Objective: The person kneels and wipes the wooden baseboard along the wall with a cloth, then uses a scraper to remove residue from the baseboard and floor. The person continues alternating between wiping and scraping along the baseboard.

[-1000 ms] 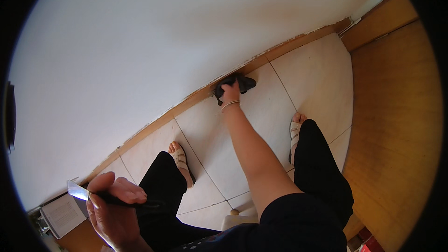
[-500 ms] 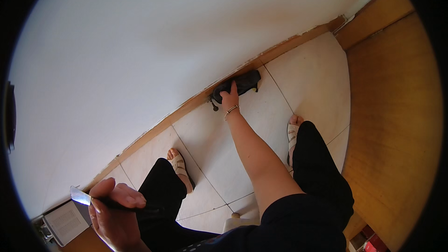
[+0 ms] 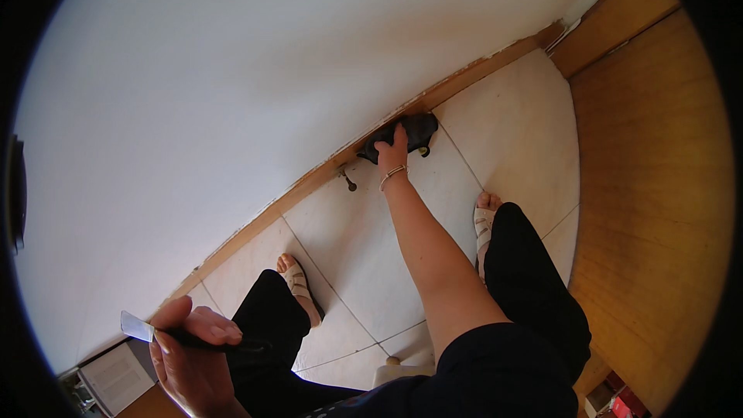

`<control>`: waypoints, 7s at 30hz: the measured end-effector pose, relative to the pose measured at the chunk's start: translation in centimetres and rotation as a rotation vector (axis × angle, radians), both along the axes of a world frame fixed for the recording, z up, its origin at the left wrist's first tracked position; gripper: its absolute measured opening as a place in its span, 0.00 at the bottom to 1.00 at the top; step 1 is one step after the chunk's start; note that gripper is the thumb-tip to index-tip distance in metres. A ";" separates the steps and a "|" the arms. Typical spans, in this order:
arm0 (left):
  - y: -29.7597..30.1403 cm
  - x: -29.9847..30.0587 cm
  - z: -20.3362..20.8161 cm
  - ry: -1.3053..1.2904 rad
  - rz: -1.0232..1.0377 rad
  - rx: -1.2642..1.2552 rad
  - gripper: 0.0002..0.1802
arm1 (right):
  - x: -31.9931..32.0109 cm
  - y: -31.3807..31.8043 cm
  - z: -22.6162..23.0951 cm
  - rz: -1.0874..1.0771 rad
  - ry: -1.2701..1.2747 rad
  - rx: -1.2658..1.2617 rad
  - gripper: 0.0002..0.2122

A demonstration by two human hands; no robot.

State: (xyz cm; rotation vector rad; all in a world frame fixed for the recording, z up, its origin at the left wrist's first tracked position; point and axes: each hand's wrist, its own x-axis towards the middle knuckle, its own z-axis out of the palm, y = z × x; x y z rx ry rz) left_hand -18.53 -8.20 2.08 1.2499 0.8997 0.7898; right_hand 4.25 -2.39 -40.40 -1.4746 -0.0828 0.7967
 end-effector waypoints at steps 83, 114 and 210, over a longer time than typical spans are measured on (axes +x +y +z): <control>-12.2 0.4 -3.4 -0.267 -0.494 -0.252 0.14 | 0.1 -43.2 33.6 -0.349 -1.112 -0.241 0.05; -18.5 10.0 -5.4 -0.226 -0.650 -0.448 0.16 | 0.5 -49.6 32.6 0.483 -0.445 -0.588 0.29; -31.2 21.5 -10.0 -0.008 -0.942 -0.161 0.17 | -2.1 -71.2 37.5 0.048 -0.613 -1.038 0.11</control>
